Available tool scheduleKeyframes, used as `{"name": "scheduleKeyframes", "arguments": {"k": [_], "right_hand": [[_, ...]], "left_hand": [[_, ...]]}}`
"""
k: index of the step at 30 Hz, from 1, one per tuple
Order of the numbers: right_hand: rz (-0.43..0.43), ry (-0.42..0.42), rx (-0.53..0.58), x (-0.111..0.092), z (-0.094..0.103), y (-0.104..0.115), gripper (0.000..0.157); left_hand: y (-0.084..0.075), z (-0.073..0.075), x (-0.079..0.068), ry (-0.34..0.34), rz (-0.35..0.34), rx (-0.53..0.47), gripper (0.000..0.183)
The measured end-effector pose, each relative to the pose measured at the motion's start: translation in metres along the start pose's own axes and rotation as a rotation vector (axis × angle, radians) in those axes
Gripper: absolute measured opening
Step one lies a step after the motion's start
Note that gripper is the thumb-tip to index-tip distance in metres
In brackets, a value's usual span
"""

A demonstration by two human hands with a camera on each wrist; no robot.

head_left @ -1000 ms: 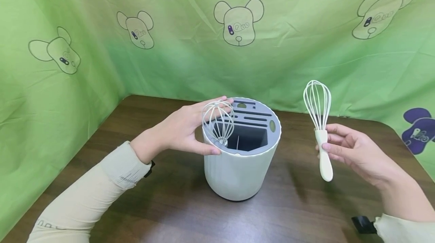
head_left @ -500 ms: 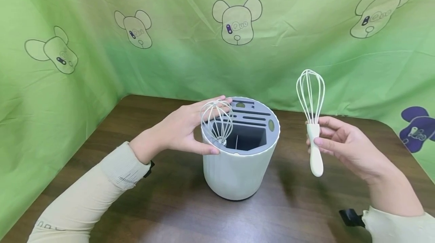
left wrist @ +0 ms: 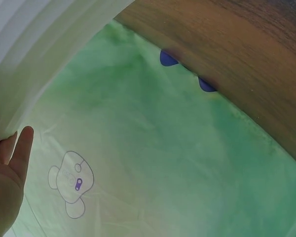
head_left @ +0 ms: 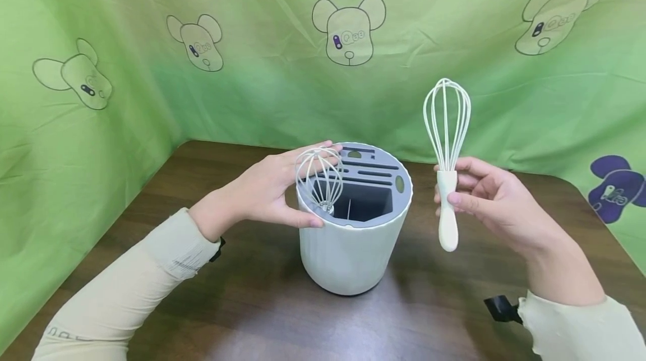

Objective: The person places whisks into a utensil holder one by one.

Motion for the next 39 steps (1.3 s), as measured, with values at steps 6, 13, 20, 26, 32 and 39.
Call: {"name": "scheduleKeyframes", "arguments": {"k": [6,13,20,26,32,39], "right_hand": [[0.023,0.005,-0.007,0.017,-0.01,0.008,0.045],[0.004,-0.037,-0.083,0.035,-0.026,0.017,0.045],[0.11,-0.051,0.016,0.052,-0.034,0.02,0.042],[0.142,-0.054,0.047,0.07,-0.041,0.026,0.042],[0.16,-0.037,0.075,0.081,-0.047,0.029,0.042],[0.179,-0.043,0.073,0.085,-0.056,0.029,0.043]], "left_hand": [[0.001,0.0,0.001,0.003,-0.006,-0.001,0.088],[0.001,0.001,0.002,0.007,0.005,0.011,0.089],[0.001,0.001,0.001,0.01,0.011,0.011,0.089],[0.001,0.0,0.0,0.005,0.012,0.003,0.088],[0.001,0.0,0.0,0.015,0.017,0.002,0.09],[0.001,-0.001,0.0,0.005,0.006,-0.012,0.089]]}}
Point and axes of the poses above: each hand's wrist, its own x-axis towards the middle knuckle, its own z-axis out of the back of the hand, y = z × x, the point moved 3 cm from there along x, towards the middle knuckle, and after that the axes turned 11 degrees about z, right-handed, at the moved point
